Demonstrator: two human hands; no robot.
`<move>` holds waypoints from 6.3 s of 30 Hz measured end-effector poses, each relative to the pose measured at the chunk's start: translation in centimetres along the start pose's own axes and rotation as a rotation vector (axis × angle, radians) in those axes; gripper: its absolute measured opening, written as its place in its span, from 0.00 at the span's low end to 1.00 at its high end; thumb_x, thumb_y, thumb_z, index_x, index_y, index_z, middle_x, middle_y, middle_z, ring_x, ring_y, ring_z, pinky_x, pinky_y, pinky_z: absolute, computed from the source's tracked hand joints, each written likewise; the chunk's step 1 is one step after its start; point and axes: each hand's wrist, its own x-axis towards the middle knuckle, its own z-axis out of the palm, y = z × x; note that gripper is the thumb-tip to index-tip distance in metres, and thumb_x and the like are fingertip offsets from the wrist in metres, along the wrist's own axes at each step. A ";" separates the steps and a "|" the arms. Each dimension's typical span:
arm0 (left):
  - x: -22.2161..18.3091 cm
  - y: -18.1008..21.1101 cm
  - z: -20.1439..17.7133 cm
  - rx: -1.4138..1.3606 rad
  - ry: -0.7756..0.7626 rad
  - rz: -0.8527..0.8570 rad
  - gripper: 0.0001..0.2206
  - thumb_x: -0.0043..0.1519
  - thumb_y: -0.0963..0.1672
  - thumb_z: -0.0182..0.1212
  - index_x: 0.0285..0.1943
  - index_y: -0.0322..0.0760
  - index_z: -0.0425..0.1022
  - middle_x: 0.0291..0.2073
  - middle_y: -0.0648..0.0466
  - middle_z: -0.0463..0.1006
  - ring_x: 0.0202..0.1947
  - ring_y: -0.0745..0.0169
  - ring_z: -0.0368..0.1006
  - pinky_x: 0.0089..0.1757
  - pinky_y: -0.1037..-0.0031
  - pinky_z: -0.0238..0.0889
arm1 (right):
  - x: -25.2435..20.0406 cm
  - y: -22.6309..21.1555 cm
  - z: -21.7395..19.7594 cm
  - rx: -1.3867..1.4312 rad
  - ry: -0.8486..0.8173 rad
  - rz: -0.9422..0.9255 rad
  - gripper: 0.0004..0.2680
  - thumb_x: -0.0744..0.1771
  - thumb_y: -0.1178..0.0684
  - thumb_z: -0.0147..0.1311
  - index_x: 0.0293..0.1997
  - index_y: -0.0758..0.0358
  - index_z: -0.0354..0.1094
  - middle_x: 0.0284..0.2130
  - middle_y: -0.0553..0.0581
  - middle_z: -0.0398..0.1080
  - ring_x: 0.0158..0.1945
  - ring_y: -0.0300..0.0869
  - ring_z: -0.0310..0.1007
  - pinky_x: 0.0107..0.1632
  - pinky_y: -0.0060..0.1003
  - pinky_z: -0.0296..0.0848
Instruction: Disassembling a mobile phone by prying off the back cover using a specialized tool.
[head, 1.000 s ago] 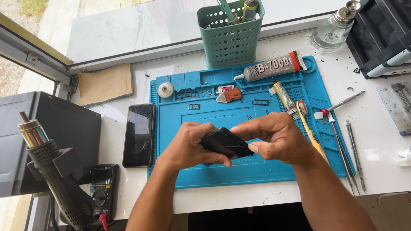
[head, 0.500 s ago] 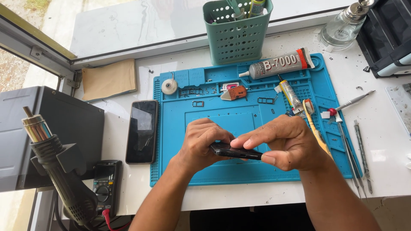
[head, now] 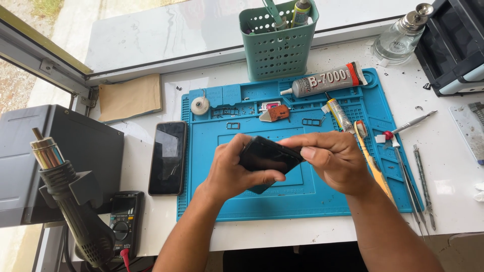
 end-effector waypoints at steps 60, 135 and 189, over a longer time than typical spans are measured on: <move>1.0 -1.4 -0.4 -0.426 0.424 -0.619 0.13 0.70 0.50 0.50 0.48 0.36 0.71 0.37 0.53 0.76 0.38 0.60 0.77 0.38 0.70 0.77 | -15.0 -2.6 -1.7 -2.049 0.259 0.248 0.15 0.65 0.63 0.54 0.54 0.51 0.77 0.58 0.47 0.75 0.61 0.48 0.68 0.46 0.45 0.66; 1.1 -1.8 -1.3 -0.433 0.470 -0.620 0.15 0.69 0.50 0.50 0.51 0.34 0.72 0.39 0.52 0.77 0.41 0.61 0.77 0.41 0.74 0.76 | -8.4 -7.3 -7.5 -1.394 0.595 0.749 0.12 0.68 0.54 0.53 0.57 0.55 0.74 0.37 0.57 0.78 0.15 0.42 0.61 0.37 0.41 0.71; 0.4 -3.0 0.4 -0.232 0.335 -0.594 0.16 0.73 0.49 0.47 0.36 0.39 0.74 0.22 0.52 0.76 0.27 0.66 0.72 0.36 0.71 0.72 | 9.7 -4.3 -6.2 -1.576 -0.018 0.045 0.10 0.70 0.57 0.50 0.55 0.66 0.75 0.47 0.71 0.74 0.52 0.61 0.77 0.50 0.50 0.76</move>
